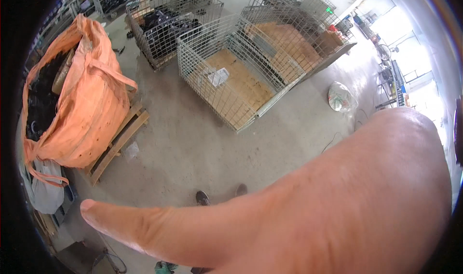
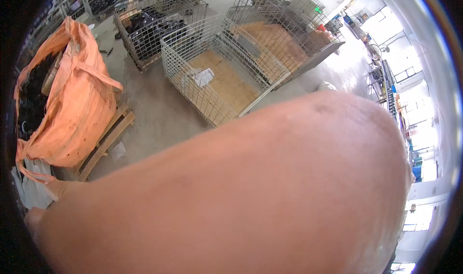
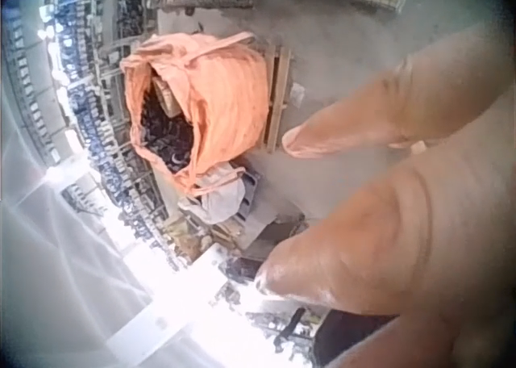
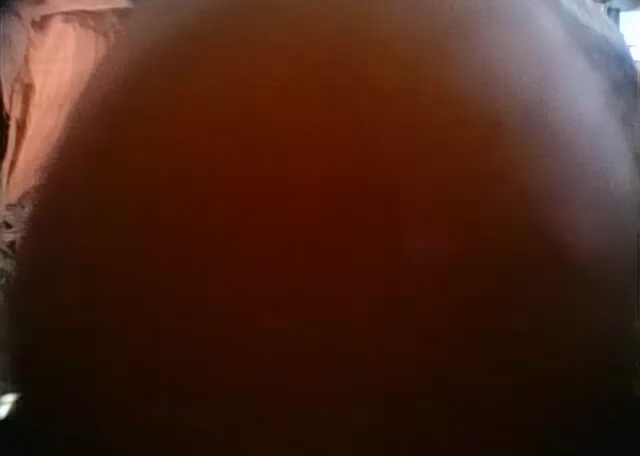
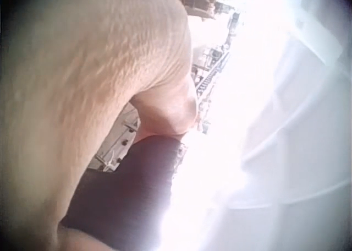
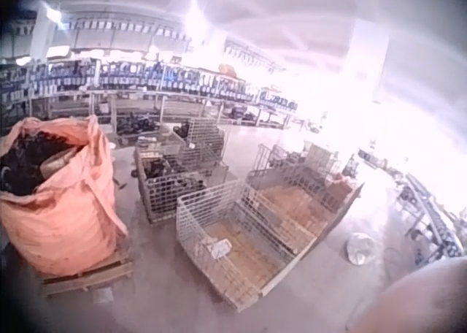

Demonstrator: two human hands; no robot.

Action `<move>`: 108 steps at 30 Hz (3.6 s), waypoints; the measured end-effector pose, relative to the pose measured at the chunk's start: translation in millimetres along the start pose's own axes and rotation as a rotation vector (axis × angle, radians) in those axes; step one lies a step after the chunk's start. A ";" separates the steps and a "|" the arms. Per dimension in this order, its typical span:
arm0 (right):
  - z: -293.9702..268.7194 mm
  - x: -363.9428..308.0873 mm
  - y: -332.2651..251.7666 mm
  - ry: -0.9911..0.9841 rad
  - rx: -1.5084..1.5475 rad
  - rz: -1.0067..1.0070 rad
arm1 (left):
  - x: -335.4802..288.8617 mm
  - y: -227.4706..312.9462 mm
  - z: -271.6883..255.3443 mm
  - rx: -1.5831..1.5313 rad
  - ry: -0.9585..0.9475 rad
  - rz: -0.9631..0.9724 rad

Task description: The person using their gloved hands holds a cylindrical metal pump component, moves it towards a rectangular metal tank filled with water, and completely submerges the component into the water. They then lift the component out of the tank and place it onto a work surface.

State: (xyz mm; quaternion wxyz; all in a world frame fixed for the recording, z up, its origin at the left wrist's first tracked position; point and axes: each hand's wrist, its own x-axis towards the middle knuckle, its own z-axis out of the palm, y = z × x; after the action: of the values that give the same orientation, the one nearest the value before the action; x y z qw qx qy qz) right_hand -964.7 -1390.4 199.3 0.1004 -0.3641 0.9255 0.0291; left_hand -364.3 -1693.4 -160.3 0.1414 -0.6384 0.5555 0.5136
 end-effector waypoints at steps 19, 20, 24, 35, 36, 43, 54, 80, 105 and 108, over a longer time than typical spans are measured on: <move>31.5 -0.8 -27.7 0.079 0.194 -0.026 | -43.4 -45.3 -22.7 -0.039 0.045 -0.134; 18.2 -17.6 -39.5 0.105 0.224 -0.075 | -42.7 -44.2 -24.1 -0.031 0.039 -0.132; -26.5 -86.1 -81.1 0.224 0.340 -0.251 | -41.8 -39.9 -33.2 0.001 0.015 -0.080; -79.3 -256.1 -70.4 0.547 0.382 -0.289 | -31.3 50.7 4.4 0.229 -0.137 0.141; -80.9 -273.1 -62.4 0.569 0.374 -0.271 | -33.3 60.3 14.9 0.253 -0.159 0.167; -91.3 -393.7 -4.0 0.709 0.290 -0.111 | -72.0 151.2 112.0 0.428 -0.295 0.370; -73.2 -527.9 54.8 0.793 0.225 0.145 | -145.1 241.5 256.0 0.690 -0.428 0.589; -89.3 -527.1 327.7 0.713 0.192 0.712 | -206.3 479.6 724.4 1.214 -0.746 0.816; 1.4 -724.8 337.1 1.118 0.110 1.007 | -440.4 428.9 971.2 1.571 -0.874 1.025; 22.0 -769.8 315.9 1.088 0.131 1.099 | -465.0 394.5 991.9 1.609 -0.925 1.044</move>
State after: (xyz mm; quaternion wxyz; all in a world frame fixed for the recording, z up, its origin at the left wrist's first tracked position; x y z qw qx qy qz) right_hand -625.6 -641.8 331.0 -0.3756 0.1909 0.8921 -0.1631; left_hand -1128.8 -821.2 -57.4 0.4814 0.2172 0.8288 0.1848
